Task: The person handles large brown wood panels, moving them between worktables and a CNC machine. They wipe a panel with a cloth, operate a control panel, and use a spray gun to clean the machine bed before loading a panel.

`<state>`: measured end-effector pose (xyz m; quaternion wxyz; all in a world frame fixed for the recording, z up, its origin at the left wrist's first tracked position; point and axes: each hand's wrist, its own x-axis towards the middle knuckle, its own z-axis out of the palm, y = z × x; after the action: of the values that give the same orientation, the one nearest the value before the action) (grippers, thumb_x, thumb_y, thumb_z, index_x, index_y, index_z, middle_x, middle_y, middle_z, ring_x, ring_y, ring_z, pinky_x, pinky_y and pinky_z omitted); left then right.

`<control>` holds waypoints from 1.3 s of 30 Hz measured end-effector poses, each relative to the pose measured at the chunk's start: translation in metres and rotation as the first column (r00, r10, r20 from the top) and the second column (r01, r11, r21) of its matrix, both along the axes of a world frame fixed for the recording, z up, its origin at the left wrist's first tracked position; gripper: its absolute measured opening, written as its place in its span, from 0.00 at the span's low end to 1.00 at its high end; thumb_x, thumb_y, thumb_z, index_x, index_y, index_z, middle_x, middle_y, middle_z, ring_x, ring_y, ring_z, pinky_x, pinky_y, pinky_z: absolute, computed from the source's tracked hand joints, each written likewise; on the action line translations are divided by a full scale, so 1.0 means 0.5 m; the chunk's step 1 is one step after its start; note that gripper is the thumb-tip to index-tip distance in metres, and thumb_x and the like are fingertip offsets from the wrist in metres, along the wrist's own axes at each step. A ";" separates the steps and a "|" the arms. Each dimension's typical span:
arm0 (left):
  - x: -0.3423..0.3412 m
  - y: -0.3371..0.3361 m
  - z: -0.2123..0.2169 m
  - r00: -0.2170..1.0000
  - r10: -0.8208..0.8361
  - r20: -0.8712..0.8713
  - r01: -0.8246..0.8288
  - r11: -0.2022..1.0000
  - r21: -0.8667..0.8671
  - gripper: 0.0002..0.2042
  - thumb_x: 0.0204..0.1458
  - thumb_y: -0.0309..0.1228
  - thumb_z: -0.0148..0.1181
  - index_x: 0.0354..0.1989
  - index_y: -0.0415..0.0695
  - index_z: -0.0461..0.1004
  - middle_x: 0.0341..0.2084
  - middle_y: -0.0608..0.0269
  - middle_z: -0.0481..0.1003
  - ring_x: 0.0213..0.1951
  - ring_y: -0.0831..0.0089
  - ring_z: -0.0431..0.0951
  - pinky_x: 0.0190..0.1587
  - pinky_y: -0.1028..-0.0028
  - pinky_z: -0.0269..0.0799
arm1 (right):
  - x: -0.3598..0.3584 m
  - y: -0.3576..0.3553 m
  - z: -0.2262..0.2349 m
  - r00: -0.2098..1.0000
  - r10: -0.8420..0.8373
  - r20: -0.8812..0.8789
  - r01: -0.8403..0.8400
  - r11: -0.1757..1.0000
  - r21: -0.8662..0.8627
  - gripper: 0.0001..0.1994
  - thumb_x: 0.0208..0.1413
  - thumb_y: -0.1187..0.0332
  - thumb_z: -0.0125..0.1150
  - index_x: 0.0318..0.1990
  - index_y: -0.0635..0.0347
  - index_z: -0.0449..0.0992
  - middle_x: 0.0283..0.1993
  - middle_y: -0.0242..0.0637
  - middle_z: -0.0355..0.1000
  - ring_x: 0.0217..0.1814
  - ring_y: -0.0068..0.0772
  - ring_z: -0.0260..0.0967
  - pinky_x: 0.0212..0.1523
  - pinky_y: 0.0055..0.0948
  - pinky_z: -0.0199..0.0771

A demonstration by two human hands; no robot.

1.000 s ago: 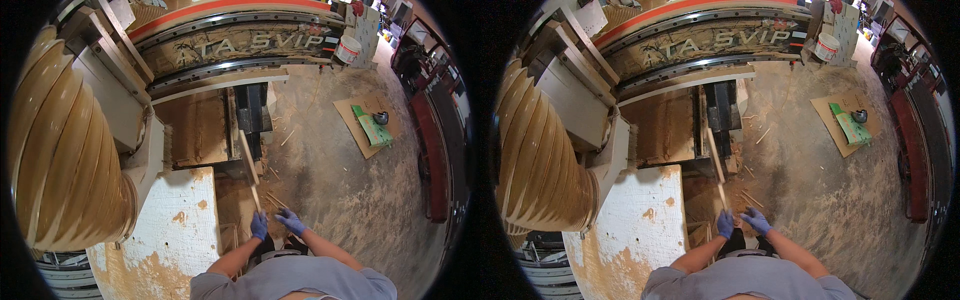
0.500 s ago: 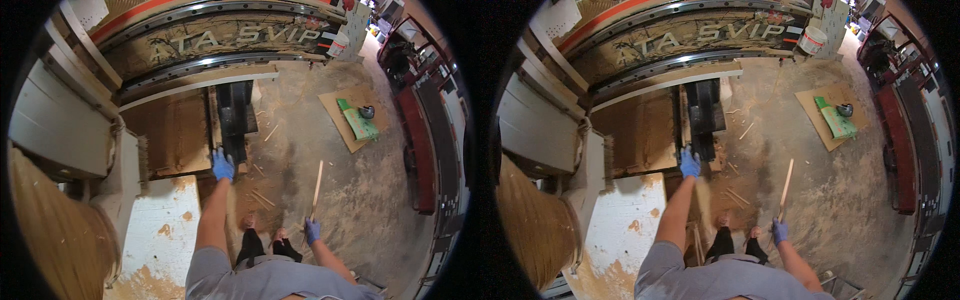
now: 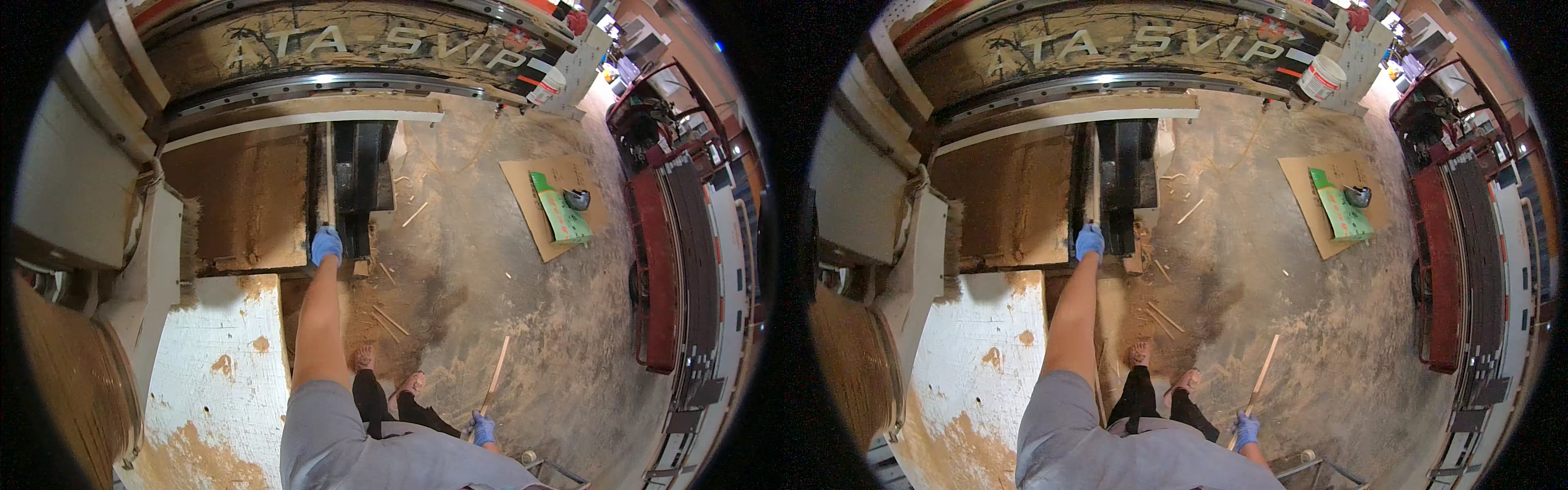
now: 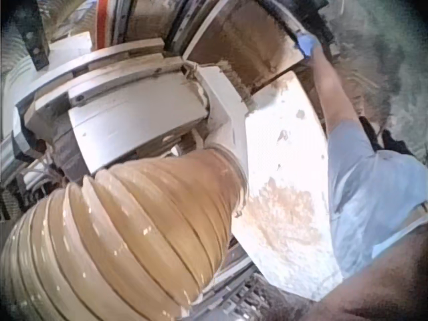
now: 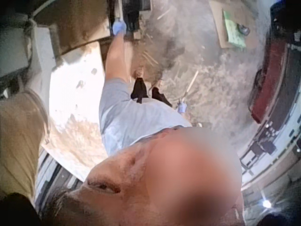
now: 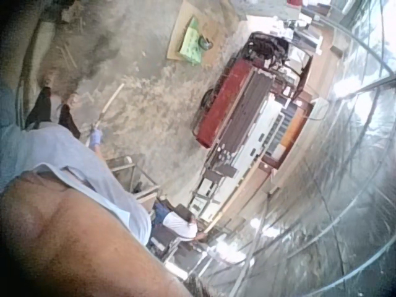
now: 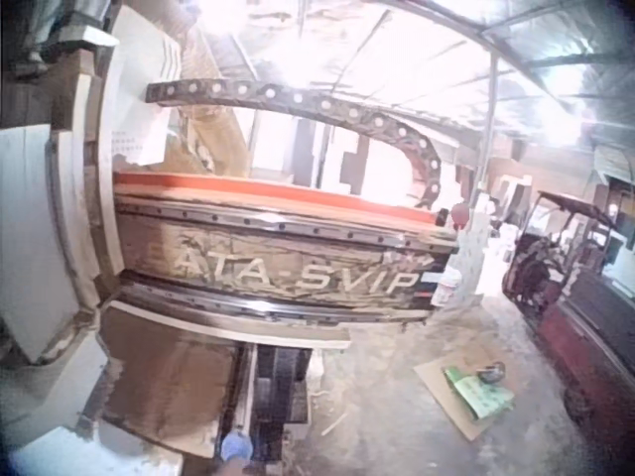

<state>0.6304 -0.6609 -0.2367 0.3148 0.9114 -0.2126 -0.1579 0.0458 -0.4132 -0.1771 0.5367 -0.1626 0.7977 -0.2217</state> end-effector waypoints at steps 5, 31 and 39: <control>-0.159 0.183 0.090 0.999 -0.020 -0.046 0.007 0.962 -0.273 0.14 0.58 0.40 0.42 0.37 0.44 0.70 0.30 0.45 0.73 0.33 0.46 0.71 0.35 0.56 0.65 | -0.014 -0.048 -0.035 0.990 0.113 0.085 -0.104 0.989 -0.103 0.06 0.51 0.68 0.59 0.32 0.56 0.67 0.17 0.29 0.61 0.13 0.24 0.58 0.13 0.27 0.63; -0.566 0.847 0.286 0.999 0.052 0.016 -0.048 0.983 -0.176 0.14 0.53 0.43 0.53 0.32 0.42 0.68 0.19 0.54 0.71 0.22 0.59 0.72 0.29 0.65 0.67 | -0.035 -0.140 -0.039 0.808 0.562 0.178 -0.530 0.824 -0.198 0.09 0.51 0.67 0.58 0.37 0.57 0.66 0.20 0.30 0.63 0.18 0.23 0.61 0.16 0.28 0.67; -0.570 0.959 0.280 0.995 -0.058 0.084 0.062 0.997 -0.047 0.11 0.52 0.38 0.55 0.29 0.42 0.67 0.20 0.50 0.71 0.24 0.53 0.72 0.29 0.63 0.67 | 0.170 -0.257 0.107 0.692 0.665 0.279 -0.557 0.739 -0.379 0.11 0.51 0.64 0.59 0.39 0.59 0.69 0.25 0.28 0.65 0.25 0.21 0.62 0.27 0.23 0.65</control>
<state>0.3453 -0.1813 -0.0965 0.3232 0.9024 -0.2564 -0.1243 0.1309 -0.5415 -0.1237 0.7030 -0.4424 0.5332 -0.1607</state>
